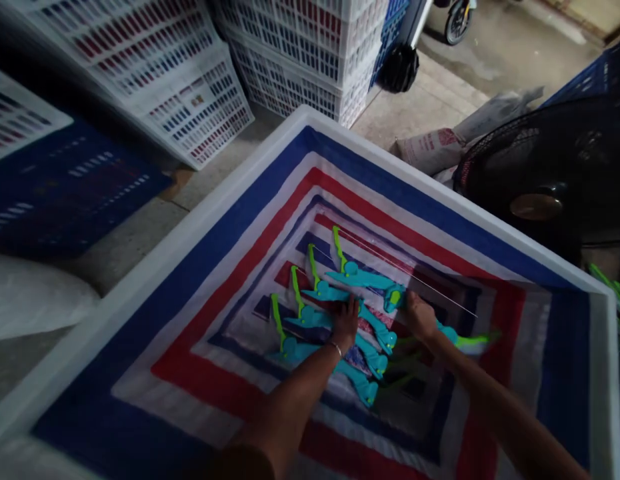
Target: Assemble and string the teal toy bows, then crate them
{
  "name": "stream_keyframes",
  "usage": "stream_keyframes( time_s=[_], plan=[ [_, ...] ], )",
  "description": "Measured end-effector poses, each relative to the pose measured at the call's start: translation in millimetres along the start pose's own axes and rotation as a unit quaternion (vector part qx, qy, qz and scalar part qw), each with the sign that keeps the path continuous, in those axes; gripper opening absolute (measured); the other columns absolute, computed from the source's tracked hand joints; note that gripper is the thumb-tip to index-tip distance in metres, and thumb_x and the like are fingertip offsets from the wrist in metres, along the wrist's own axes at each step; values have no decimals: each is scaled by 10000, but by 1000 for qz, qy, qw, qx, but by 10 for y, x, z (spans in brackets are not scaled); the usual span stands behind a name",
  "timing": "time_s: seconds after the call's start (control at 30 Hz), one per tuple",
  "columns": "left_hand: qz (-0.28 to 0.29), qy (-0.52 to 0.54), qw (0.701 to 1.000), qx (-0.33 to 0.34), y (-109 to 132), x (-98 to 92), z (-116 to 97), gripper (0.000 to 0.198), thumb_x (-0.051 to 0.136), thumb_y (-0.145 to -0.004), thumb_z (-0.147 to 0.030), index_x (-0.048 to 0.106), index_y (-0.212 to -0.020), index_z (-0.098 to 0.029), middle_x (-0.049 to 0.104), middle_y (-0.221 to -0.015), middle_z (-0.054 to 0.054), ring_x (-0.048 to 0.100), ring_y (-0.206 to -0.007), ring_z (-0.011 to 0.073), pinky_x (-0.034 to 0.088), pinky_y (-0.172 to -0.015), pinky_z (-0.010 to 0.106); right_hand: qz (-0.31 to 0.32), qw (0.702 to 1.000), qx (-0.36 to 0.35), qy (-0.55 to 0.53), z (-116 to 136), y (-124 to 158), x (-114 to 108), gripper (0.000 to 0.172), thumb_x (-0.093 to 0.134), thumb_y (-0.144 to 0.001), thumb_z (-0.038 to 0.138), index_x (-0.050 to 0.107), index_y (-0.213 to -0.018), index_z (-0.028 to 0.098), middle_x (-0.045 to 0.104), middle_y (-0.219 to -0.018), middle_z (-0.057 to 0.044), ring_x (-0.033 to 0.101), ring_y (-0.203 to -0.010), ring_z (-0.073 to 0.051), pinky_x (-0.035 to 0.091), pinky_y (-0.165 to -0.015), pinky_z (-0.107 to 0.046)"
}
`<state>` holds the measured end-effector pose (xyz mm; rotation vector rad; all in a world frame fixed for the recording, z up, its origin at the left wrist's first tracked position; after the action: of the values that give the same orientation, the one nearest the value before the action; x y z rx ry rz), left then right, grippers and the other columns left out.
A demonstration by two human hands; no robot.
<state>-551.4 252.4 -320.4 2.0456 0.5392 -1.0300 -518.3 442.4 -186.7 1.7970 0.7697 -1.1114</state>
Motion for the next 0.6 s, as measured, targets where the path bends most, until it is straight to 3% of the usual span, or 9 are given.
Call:
stream_keyframes(
  time_s=[0.17,0.3,0.47,0.6],
  plan=[
    [1,-43,999,17,-49,168,64,721,418,-981,-74,285,-1666,-255,185,-1751,134,510,-1428,372,595,-1003,512,7,1000,19,-9,385,-700,709,304,667,-1026,366,645,-1227,139,662,-1188,-89,664,-1060,-227,579,-946,-435],
    [21,-61,998,28,-48,228,102,782,419,-950,-45,212,-1679,-234,118,-1761,135,467,-1471,381,573,-1042,493,18,999,17,-25,546,-811,1082,381,656,-1024,398,608,-1307,148,618,-1285,-112,619,-1162,-264,535,-1007,-474],
    [54,-73,996,25,-30,198,85,792,449,-941,-37,229,-1679,-221,85,-1768,122,448,-1490,361,546,-1076,451,35,999,7,-35,708,-745,1141,429,639,-1023,434,582,-1349,160,590,-1326,-117,585,-1204,-282,506,-1026,-486],
    [74,-85,993,40,-11,118,71,942,713,-850,-120,255,-1672,-181,109,-1758,175,469,-1466,373,547,-1072,422,37,999,16,-24,804,-734,1041,481,648,-1010,481,585,-1345,142,596,-1309,-133,591,-1190,-288,495,-1035,-494]
  ],
)
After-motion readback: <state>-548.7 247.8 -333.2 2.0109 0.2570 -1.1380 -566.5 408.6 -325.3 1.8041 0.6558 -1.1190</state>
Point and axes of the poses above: each hand's wrist, its own y-axis away from the middle knuckle, its own x-axis out of the palm, z = x × y, the point moved 7 cm from there along -y, towards the middle knuckle
